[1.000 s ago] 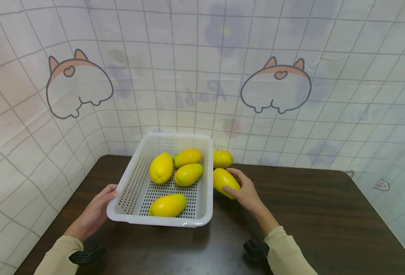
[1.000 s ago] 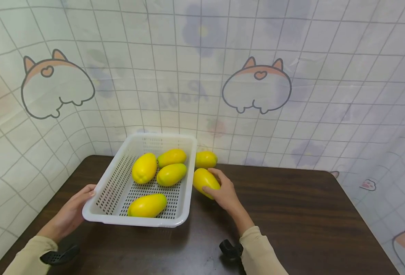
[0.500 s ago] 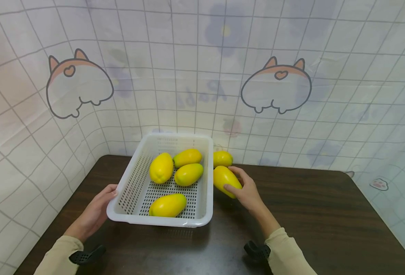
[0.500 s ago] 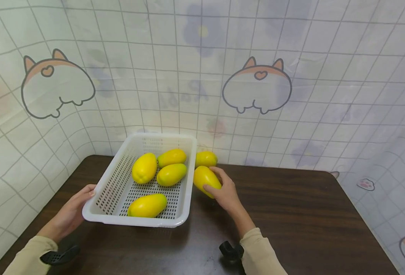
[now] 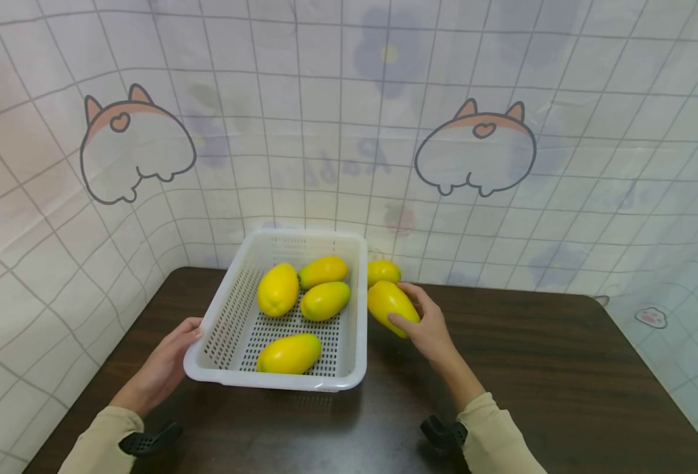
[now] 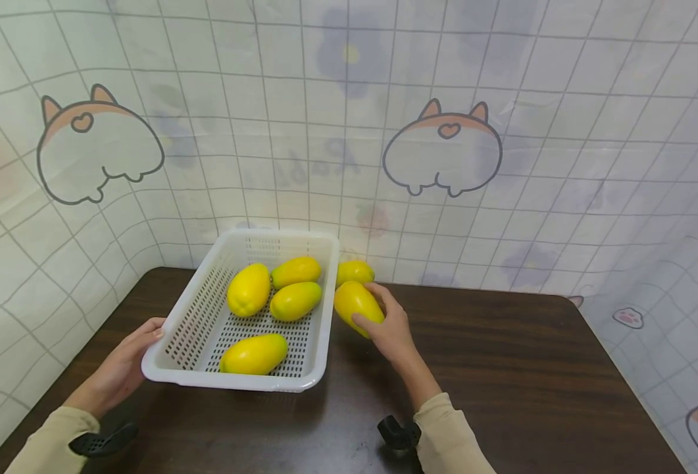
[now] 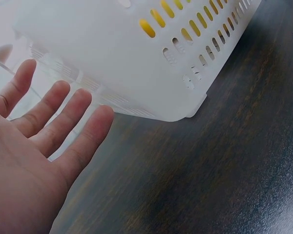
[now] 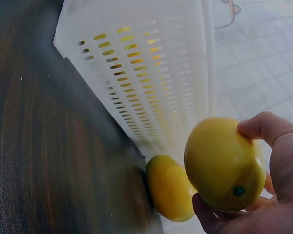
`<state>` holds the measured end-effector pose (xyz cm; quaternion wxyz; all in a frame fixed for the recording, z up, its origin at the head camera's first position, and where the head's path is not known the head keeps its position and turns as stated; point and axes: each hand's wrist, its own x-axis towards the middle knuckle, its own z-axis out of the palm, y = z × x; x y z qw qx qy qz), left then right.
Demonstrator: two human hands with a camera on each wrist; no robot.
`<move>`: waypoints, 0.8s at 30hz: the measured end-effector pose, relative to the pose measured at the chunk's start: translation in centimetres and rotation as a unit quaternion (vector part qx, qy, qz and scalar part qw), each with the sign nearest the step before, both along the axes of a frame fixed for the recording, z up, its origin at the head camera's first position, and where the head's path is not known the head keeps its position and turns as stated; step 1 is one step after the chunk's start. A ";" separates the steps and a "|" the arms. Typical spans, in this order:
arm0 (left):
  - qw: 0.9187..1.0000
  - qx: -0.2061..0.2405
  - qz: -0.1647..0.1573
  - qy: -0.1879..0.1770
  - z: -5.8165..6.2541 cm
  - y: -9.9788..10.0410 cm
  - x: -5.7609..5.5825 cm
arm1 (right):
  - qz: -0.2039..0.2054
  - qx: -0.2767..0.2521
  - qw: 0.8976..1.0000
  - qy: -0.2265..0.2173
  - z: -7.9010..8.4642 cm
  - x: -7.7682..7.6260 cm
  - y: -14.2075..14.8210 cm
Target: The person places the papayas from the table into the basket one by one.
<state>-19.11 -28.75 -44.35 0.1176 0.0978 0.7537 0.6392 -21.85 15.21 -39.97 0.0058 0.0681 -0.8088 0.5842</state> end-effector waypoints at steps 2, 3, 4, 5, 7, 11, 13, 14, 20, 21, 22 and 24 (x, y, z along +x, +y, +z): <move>1.000 0.000 0.002 -0.001 0.0 0.0 0.0 | -0.004 -0.003 1.000 0.002 -0.6 -0.5 0.1; 1.000 0.001 0.002 -0.001 0.0 0.0 0.0 | -0.005 -0.004 1.000 0.003 -1.0 -0.7 0.2; 1.000 0.001 0.002 -0.002 0.0 0.0 0.0 | -0.008 -0.004 1.000 0.004 -1.4 -0.9 0.3; 1.000 0.002 0.001 -0.002 0.0 0.0 0.0 | -0.010 -0.005 1.000 0.006 -1.8 -1.2 0.4; 1.000 0.004 0.000 -0.002 0.0 0.0 0.0 | -0.013 -0.006 1.000 0.014 -2.2 -1.4 0.5; 1.000 0.007 -0.002 0.001 0.0 0.1 0.0 | -0.014 -0.011 0.999 0.033 -2.3 -1.5 0.7; 1.000 0.010 -0.004 0.001 0.0 0.1 0.0 | -0.013 -0.015 0.999 0.039 -2.2 -1.5 0.7; 1.000 0.011 -0.005 0.001 0.0 0.1 0.0 | -0.011 -0.016 0.999 0.040 -2.2 -1.4 0.7; 1.000 0.009 0.000 -0.004 0.1 0.1 0.1 | -0.002 -0.020 0.999 0.042 -1.9 -1.3 0.8; 1.000 0.008 0.001 -0.005 0.2 0.1 0.1 | 0.000 -0.019 0.999 0.043 -1.9 -1.4 0.8; 1.000 0.006 0.003 -0.006 0.2 0.2 0.1 | 0.001 -0.018 0.999 0.043 -1.9 -1.4 0.8; 1.000 0.004 0.004 -0.006 0.2 0.2 0.1 | 0.002 -0.017 0.999 0.044 -1.8 -1.4 0.8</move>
